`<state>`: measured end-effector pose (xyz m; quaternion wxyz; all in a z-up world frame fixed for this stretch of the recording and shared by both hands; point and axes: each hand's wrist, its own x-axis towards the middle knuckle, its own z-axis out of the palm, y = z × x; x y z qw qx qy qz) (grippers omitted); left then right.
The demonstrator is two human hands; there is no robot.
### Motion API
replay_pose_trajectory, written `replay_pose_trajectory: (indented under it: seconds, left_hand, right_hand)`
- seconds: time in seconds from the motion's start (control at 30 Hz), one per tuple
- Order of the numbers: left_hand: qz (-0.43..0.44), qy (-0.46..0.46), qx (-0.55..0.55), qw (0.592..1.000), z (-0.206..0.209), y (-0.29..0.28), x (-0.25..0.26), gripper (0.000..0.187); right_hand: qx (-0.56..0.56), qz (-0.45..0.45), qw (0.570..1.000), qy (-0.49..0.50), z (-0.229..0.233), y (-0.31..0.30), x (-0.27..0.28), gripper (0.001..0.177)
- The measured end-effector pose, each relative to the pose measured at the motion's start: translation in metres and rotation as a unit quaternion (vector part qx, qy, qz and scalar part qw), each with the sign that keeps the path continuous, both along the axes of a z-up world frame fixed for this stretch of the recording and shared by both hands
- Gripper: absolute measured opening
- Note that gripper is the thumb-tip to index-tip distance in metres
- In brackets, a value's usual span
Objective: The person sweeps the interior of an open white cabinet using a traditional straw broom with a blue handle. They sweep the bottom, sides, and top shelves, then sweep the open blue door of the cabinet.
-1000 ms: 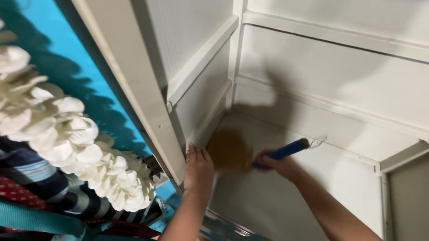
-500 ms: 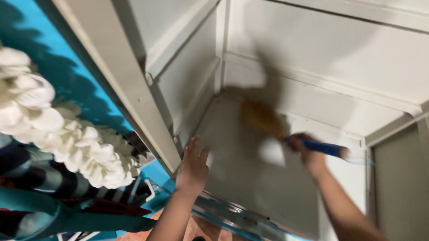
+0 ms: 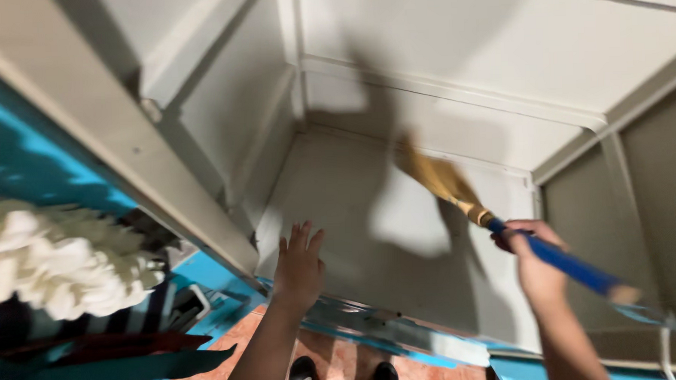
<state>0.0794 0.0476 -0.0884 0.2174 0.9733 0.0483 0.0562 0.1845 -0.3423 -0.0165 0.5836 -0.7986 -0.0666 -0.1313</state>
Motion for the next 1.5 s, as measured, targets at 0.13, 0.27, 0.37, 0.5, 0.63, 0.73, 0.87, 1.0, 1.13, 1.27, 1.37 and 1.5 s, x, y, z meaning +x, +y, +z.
replay_pose_trajectory:
  seconds: [0.13,0.27,0.37,0.5,0.63,0.73,0.87,1.0,1.13,1.27,1.37,1.5]
  left_hand:
    - [-0.039,0.014,-0.001,0.999,-0.005,-0.028,0.009,0.062]
    - [-0.067,-0.019,-0.001,0.998,-0.005,-0.051,0.018,0.045]
    - [-0.063,-0.014,-0.038,0.997,-0.009,-0.064,0.025,0.035]
    - [-0.082,-0.071,-0.067,0.992,-0.015,-0.083,0.033,0.038]
    - [-0.138,-0.070,-0.050,0.987,-0.017,-0.108,0.041,0.039]
    - [-0.163,-0.075,-0.064,0.982,-0.014,-0.122,0.045,0.041]
    - [-0.175,-0.093,-0.072,0.978,-0.008,-0.136,0.051,0.045]
    - [-0.171,-0.105,-0.088,0.976,0.000,-0.140,0.056,0.051]
    - [-0.180,-0.109,-0.076,0.975,0.005,-0.137,0.060,0.052]
    - [-0.174,-0.105,-0.065,0.977,0.008,-0.129,0.062,0.053]
    - [-0.162,-0.107,-0.050,0.980,0.010,-0.120,0.066,0.051]
    - [-0.153,-0.108,-0.058,0.981,0.014,-0.113,0.062,0.051]
  right_hand:
    - [-0.012,0.063,0.968,0.244,-0.035,-0.002,-0.023,0.022]
    - [0.086,0.105,0.946,0.293,-0.012,-0.022,-0.060,0.018]
    - [0.154,0.040,0.970,0.182,0.026,-0.039,-0.073,0.021]
    - [-0.153,-0.094,0.982,-0.060,0.048,-0.042,-0.087,0.019]
    - [-0.321,-0.208,0.924,0.001,0.038,-0.042,-0.095,0.018]
    - [0.037,-0.194,0.936,0.291,0.035,-0.051,-0.102,0.012]
    - [0.176,-0.216,0.945,0.173,0.050,-0.076,-0.118,0.014]
    - [0.010,-0.253,0.967,0.006,0.048,-0.074,-0.119,0.011]
    - [-0.136,-0.233,0.929,0.254,0.033,-0.067,-0.105,0.011]
    - [0.091,-0.195,0.958,0.188,0.037,-0.087,-0.094,0.014]
    - [0.092,-0.175,0.980,0.008,0.037,-0.102,-0.075,0.015]
    - [-0.224,-0.214,0.939,-0.151,0.010,-0.101,-0.018,0.017]
